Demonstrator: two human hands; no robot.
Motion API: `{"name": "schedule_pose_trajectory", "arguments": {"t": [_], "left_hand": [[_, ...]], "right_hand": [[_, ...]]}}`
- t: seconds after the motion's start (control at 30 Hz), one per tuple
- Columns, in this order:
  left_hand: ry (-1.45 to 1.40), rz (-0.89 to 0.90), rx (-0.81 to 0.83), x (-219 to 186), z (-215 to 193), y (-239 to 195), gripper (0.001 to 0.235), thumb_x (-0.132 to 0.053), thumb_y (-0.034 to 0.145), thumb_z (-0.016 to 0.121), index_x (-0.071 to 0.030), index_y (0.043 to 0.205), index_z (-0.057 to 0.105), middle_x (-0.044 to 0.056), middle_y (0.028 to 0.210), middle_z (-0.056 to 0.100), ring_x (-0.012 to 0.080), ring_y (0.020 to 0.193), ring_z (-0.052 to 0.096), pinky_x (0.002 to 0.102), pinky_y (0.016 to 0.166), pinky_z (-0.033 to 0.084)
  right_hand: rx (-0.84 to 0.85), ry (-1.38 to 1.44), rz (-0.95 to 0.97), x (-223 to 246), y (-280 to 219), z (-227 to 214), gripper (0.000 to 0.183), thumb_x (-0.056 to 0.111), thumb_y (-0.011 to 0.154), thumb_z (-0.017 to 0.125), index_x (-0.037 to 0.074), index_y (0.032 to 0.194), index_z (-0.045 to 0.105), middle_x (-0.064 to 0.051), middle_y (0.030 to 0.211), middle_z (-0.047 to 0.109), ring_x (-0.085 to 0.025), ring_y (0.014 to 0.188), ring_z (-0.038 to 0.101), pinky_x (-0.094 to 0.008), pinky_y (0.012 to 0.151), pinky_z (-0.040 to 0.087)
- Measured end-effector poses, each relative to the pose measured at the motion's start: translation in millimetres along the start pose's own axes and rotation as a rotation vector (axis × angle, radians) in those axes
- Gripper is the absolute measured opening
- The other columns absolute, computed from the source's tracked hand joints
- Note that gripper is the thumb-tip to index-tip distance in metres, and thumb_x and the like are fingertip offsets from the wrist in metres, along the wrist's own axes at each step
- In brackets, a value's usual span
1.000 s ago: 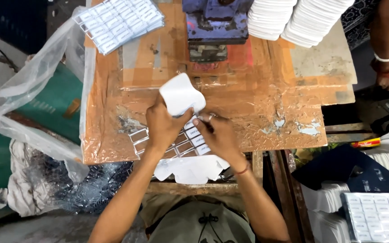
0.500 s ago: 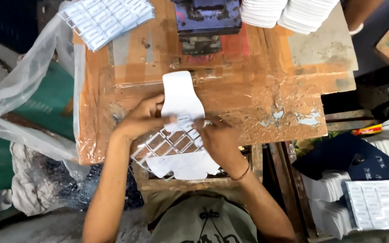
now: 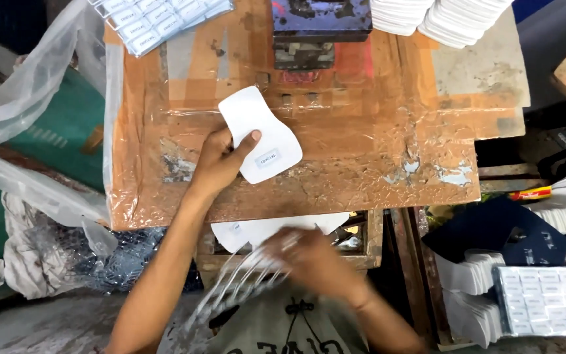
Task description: Applying labels to fabric components using a manual press machine.
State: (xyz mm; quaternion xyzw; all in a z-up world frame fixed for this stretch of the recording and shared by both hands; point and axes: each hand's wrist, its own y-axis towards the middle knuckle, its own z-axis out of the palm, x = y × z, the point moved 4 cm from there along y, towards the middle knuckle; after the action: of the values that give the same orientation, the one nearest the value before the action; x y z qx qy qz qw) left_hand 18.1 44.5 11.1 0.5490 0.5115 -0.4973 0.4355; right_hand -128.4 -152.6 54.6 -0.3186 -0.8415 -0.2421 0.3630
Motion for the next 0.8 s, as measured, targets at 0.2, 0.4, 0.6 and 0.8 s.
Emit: {"name": "schedule_pose_trajectory", "arguments": {"t": [0.2,0.4,0.6,0.8], "left_hand": [[-0.214,-0.145,-0.019,-4,10,-17,0.05,-0.044,0.103,0.058,0.002,0.121,0.068,0.006,0.098,0.076,0.0104,0.085,0.068,0.026,0.073,0.054],[-0.375,-0.189,-0.089,-12,45,-26,0.065,-0.055,0.104,0.051,0.002,0.132,0.061,0.01,0.104,0.072,0.0141,0.088,0.064,0.028,0.075,0.053],[-0.603,-0.237,-0.034,-10,100,-30,0.057,-0.046,0.102,0.051,0.0,0.135,0.055,0.011,0.112,0.07,0.0182,0.091,0.068,0.033,0.071,0.059],[-0.572,-0.25,0.095,-12,94,-51,0.053,-0.039,0.103,0.053,-0.001,0.14,0.052,0.017,0.127,0.068,0.0222,0.102,0.072,0.037,0.08,0.063]], "right_hand": [[-0.668,0.043,0.491,-107,-70,-159,0.01,0.006,0.102,0.065,0.001,0.102,0.073,-0.008,0.082,0.066,-0.015,0.069,0.056,-0.03,0.056,0.043],[-0.846,-0.617,0.458,-95,-70,-187,0.029,0.015,0.103,0.073,-0.003,0.124,0.066,-0.013,0.101,0.067,-0.019,0.087,0.06,-0.032,0.074,0.047],[-0.667,0.492,0.618,-76,-8,-109,0.053,0.01,0.096,0.066,0.005,0.146,0.048,-0.006,0.098,0.071,-0.011,0.073,0.068,-0.025,0.057,0.057],[-0.63,0.555,0.64,-92,-10,-112,0.058,0.008,0.094,0.07,-0.005,0.146,0.046,-0.008,0.076,0.07,-0.012,0.063,0.068,-0.025,0.051,0.055]]}}
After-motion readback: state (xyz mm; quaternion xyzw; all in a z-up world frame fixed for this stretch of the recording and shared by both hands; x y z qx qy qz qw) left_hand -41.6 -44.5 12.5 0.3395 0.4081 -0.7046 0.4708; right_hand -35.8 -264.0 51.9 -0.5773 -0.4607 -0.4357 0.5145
